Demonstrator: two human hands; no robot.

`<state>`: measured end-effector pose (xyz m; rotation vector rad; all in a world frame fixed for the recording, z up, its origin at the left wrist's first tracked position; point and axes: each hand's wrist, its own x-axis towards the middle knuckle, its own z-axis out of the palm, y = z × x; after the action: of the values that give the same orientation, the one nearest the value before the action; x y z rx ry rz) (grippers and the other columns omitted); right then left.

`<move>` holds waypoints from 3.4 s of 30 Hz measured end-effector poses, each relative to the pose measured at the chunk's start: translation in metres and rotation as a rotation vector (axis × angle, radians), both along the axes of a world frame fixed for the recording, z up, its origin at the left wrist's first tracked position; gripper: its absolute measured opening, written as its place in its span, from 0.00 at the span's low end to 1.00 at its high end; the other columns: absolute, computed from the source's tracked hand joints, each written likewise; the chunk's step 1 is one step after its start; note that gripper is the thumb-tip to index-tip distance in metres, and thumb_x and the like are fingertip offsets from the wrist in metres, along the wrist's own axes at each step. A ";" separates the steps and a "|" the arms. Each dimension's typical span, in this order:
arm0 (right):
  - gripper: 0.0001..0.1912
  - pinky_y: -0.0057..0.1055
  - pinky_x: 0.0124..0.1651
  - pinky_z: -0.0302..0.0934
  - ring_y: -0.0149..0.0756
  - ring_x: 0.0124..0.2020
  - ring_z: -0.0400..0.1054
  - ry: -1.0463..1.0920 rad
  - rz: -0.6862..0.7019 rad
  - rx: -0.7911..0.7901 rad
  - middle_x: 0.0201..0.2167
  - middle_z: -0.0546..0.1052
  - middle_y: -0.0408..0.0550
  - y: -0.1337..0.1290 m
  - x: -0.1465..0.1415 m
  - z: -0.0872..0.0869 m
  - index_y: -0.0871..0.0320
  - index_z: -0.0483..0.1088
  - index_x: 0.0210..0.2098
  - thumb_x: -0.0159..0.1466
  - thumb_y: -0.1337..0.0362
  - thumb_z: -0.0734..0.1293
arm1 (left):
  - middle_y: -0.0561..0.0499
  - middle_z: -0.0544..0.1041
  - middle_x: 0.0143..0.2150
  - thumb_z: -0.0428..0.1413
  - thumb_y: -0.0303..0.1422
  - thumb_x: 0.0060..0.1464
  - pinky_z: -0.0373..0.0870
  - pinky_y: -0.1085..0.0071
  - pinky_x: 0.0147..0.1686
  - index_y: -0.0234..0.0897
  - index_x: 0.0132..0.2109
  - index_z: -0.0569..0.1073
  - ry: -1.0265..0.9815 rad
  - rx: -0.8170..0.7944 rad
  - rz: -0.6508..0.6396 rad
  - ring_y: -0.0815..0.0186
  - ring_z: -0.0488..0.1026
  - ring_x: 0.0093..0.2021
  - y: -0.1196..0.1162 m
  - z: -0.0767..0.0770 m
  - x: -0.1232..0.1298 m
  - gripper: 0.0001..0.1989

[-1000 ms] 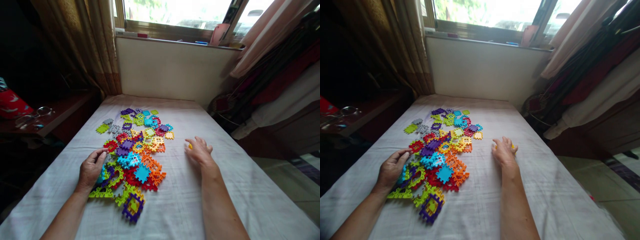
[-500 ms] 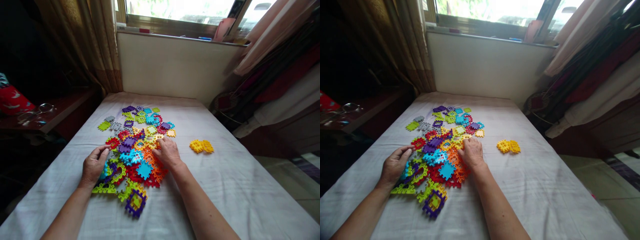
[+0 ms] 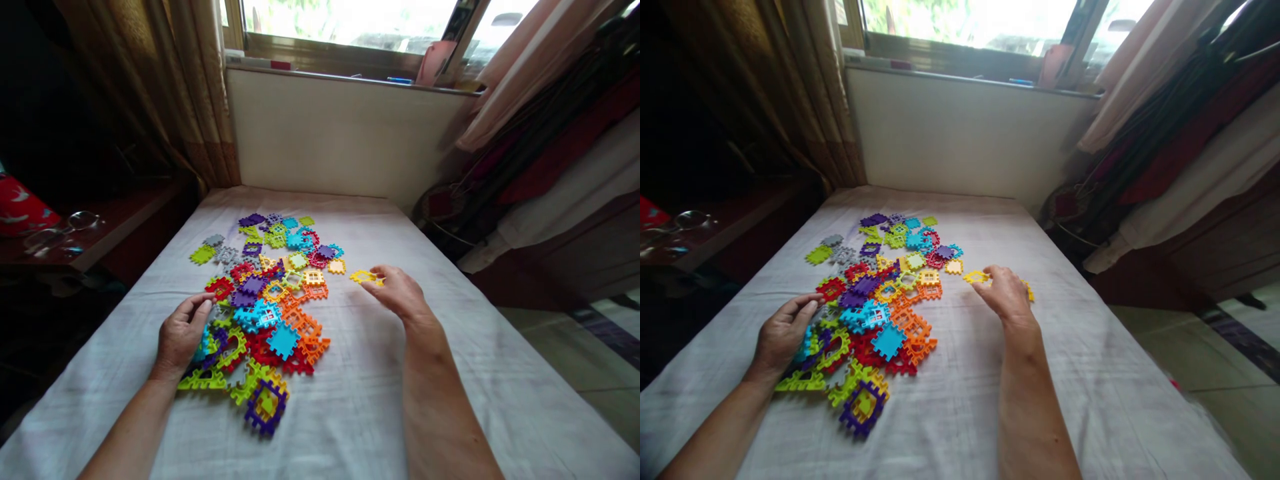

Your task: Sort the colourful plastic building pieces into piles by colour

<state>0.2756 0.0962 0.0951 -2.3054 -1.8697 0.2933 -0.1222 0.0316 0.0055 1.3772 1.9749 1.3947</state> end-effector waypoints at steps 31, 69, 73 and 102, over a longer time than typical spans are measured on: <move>0.24 0.43 0.60 0.58 0.46 0.61 0.62 0.130 0.451 0.248 0.63 0.69 0.53 0.008 -0.080 -0.068 0.52 0.70 0.59 0.64 0.58 0.67 | 0.49 0.82 0.41 0.55 0.49 0.50 0.73 0.63 0.50 0.41 0.43 0.78 0.003 -0.001 0.002 0.58 0.78 0.44 -0.001 0.004 0.003 0.20; 0.18 0.46 0.51 0.64 0.50 0.48 0.71 0.011 -0.220 0.251 0.45 0.77 0.55 0.016 0.022 -0.040 0.52 0.78 0.47 0.58 0.57 0.69 | 0.49 0.82 0.42 0.55 0.49 0.52 0.72 0.63 0.52 0.42 0.43 0.78 0.024 0.004 -0.007 0.58 0.78 0.45 -0.001 0.003 0.001 0.19; 0.18 0.53 0.50 0.62 0.55 0.50 0.70 -0.012 -0.335 0.116 0.45 0.76 0.57 0.012 0.040 -0.038 0.52 0.79 0.45 0.56 0.57 0.70 | 0.49 0.82 0.41 0.55 0.50 0.50 0.72 0.63 0.51 0.41 0.43 0.78 0.010 -0.002 0.000 0.58 0.78 0.44 0.000 0.001 0.001 0.21; 0.17 0.37 0.51 0.61 0.42 0.45 0.72 -0.007 0.546 0.149 0.42 0.81 0.52 -0.009 -0.106 -0.040 0.54 0.79 0.36 0.69 0.53 0.62 | 0.48 0.82 0.41 0.55 0.50 0.51 0.73 0.63 0.50 0.40 0.42 0.78 -0.008 0.026 -0.016 0.58 0.78 0.44 -0.002 0.007 0.007 0.21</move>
<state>0.1700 0.0872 0.0550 -1.6685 -2.4034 0.1976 -0.1147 0.0294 0.0121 1.3938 1.9429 1.4217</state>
